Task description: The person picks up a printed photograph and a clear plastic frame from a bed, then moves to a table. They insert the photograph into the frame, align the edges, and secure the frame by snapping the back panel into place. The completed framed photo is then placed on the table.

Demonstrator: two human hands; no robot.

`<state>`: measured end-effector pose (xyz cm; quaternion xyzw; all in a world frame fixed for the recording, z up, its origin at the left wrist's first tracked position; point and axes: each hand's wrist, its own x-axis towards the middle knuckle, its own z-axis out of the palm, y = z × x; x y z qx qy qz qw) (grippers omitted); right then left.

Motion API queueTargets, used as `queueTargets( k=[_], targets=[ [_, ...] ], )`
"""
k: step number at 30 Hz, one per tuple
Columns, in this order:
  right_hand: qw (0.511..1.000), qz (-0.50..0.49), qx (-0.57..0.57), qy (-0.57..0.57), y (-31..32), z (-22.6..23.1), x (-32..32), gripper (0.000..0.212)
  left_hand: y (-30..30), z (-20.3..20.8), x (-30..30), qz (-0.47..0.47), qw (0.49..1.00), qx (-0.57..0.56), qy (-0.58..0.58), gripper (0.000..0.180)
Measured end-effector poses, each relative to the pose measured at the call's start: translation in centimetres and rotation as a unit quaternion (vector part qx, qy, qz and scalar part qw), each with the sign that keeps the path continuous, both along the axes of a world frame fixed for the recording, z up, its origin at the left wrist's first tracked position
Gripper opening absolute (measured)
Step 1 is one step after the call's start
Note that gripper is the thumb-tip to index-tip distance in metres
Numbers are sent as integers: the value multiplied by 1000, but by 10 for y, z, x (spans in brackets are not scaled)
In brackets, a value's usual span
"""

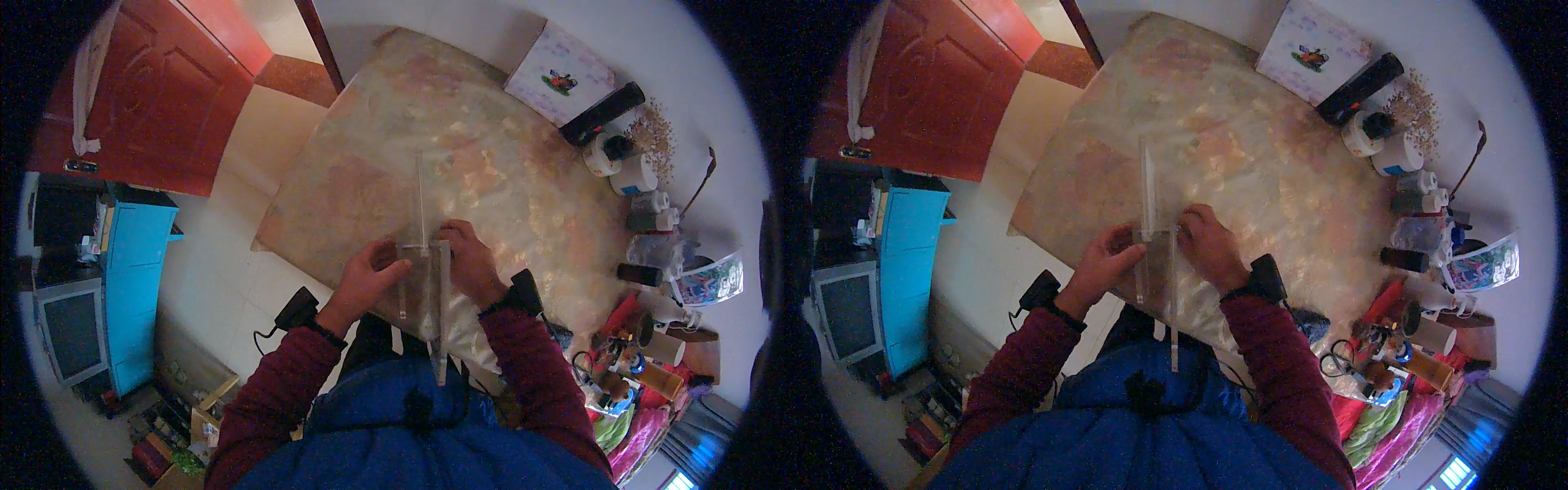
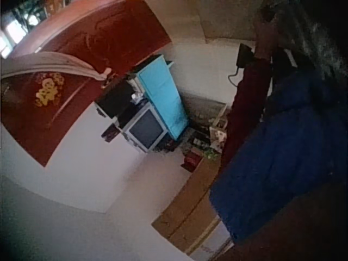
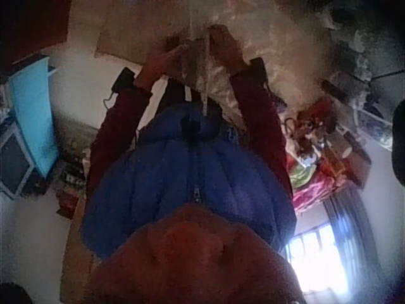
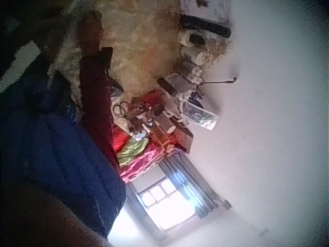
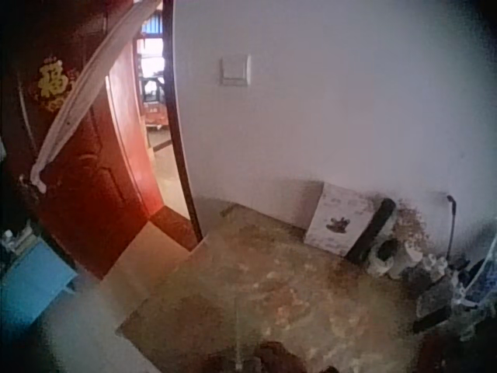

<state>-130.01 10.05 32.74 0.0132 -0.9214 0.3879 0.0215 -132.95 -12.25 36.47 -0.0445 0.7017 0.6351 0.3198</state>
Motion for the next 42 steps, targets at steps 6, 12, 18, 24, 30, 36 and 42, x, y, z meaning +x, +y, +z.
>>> queueTargets(
  k=[6, 12, 18, 24, 30, 36, 42],
  targets=[
    [1000, 25, 10, 15, 2, -6, -1, 17, -3, 2, -3, -18, 1000, -16, -10, 66],
    [999, 11, 2, -36, 1, -4, -1, 18, -3, 3, -4, -20, 1000, 6, -11, 61],
    [1000, 8, 5, -10, 1, -7, 0, 17, -1, 5, -4, -14, 1000, 11, -16, 59],
    [999, 32, 14, 18, 4, -5, 1, 16, 0, 7, -4, -25, 999, -3, -22, 56],
    [1000, -5, 9, -5, -1, -4, 0, 17, 4, 21, -5, -36, 999, -7, 2, 49],
    [1000, 15, -20, 14, 2, -13, -1, 16, 8, 28, -6, -44, 998, -4, -35, 51],
    [999, 27, -13, 18, 6, -13, 0, 18, 9, 27, -5, -39, 999, -14, -15, 45]
  ],
)
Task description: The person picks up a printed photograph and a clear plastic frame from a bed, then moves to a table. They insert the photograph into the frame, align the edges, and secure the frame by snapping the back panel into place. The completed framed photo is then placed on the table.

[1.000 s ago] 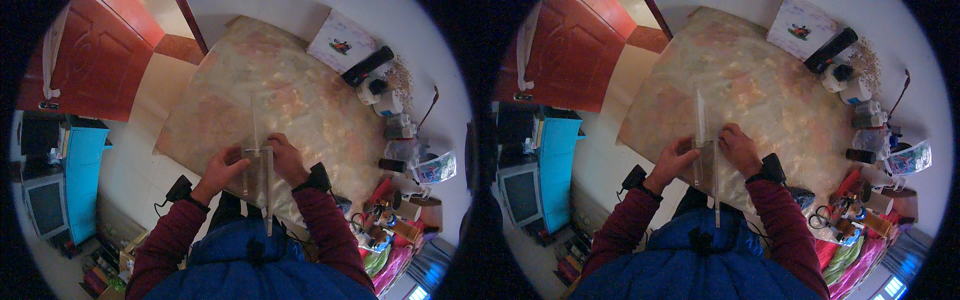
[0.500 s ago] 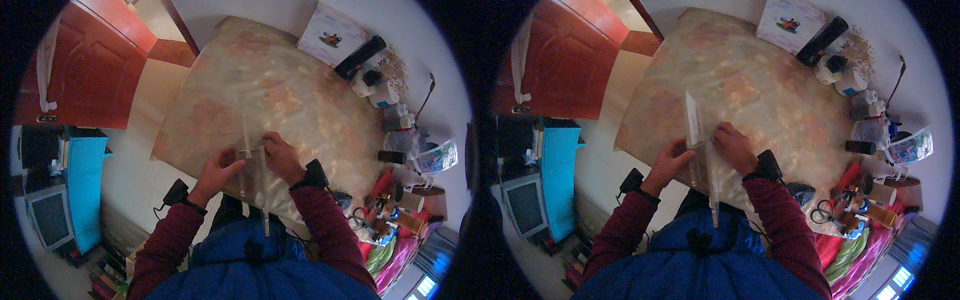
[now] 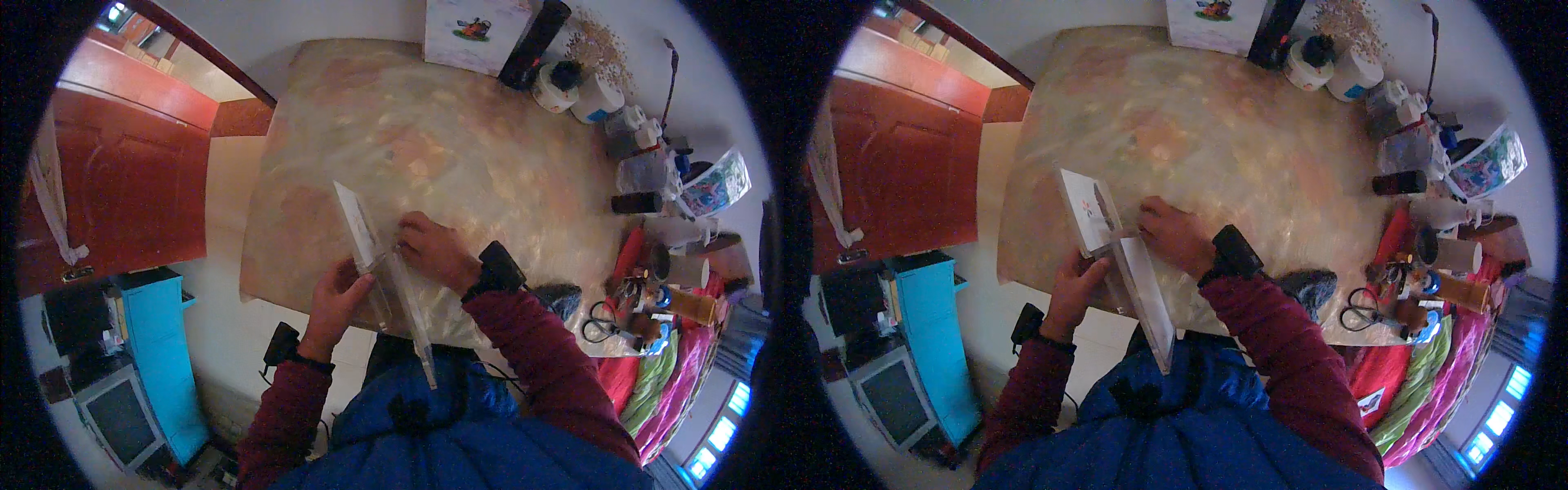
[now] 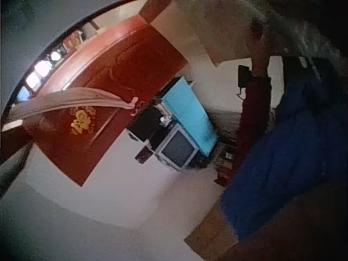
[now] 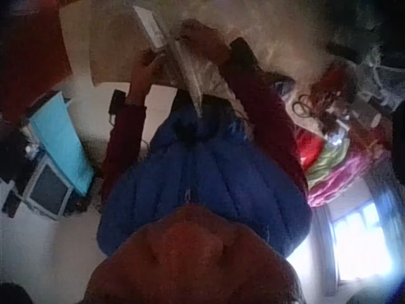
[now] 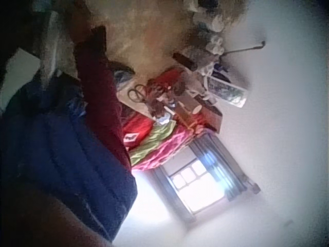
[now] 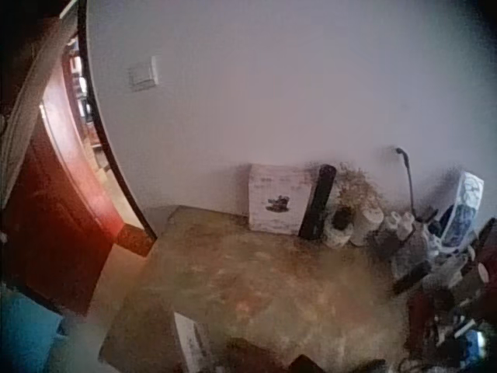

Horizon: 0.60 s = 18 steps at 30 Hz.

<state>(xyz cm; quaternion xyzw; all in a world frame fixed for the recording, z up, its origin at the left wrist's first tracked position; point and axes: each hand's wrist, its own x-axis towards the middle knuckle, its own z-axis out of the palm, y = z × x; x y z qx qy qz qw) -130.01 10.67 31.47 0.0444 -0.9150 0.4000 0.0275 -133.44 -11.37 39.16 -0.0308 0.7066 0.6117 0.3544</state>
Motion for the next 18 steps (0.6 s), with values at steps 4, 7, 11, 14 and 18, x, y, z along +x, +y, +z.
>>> queueTargets(
  k=[4, 7, 11, 14, 18],
  targets=[
    [1000, 10, -1, -8, 1, 2, -1, 19, -1, 0, 0, -8, 1000, 0, 28, 43],
    [1000, 13, -9, -10, 1, 3, -2, 19, -2, -3, 1, -6, 999, -4, 34, 43],
    [1000, 4, -19, -12, 2, 3, -3, 19, -4, -9, -1, -4, 1000, -8, 10, 45],
    [1000, -7, -15, 12, 0, 2, 0, 17, -4, -11, 1, 11, 1000, -2, 8, 46],
    [999, -5, -6, 46, -1, -5, 1, 14, -6, -12, 1, 1, 1000, -2, 13, 45]
  ],
)
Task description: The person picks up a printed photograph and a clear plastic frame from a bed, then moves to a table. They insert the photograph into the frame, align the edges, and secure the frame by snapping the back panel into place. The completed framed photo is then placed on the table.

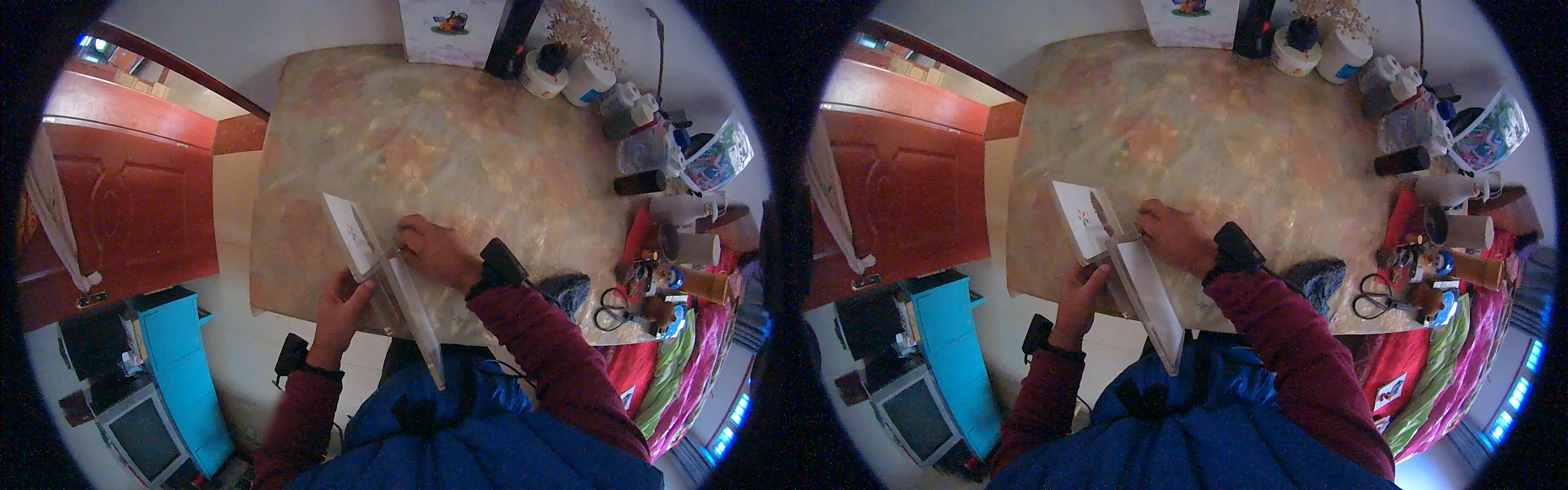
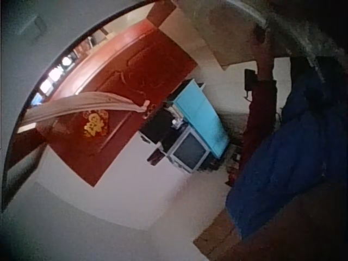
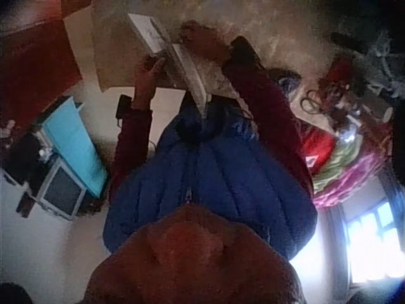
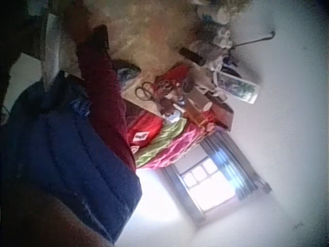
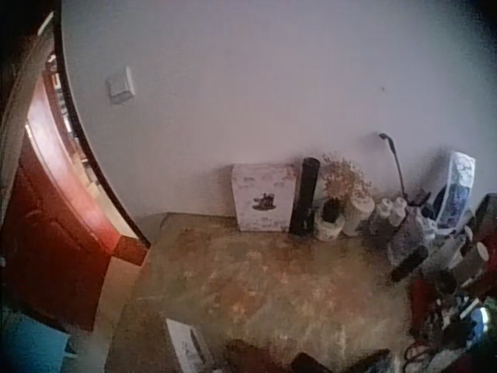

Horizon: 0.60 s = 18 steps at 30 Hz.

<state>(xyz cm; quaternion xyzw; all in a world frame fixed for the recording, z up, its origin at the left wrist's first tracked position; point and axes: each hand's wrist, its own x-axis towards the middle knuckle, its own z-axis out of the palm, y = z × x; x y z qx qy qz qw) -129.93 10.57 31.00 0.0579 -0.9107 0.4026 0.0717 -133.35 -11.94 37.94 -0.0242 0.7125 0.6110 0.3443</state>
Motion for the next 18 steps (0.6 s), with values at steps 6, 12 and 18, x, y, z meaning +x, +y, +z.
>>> queueTargets(
  k=[6, 12, 18],
  targets=[
    [1000, -3, -7, 21, 1, -6, -1, 15, 0, 2, 0, -6, 1000, -1, -16, 43],
    [999, 15, -4, -38, 3, 1, -1, 15, 3, 5, 0, -5, 1000, 7, -7, 44],
    [1000, 17, -2, -16, 4, 2, -2, 13, 1, 2, 1, -8, 1000, 6, 1, 45]
  ],
)
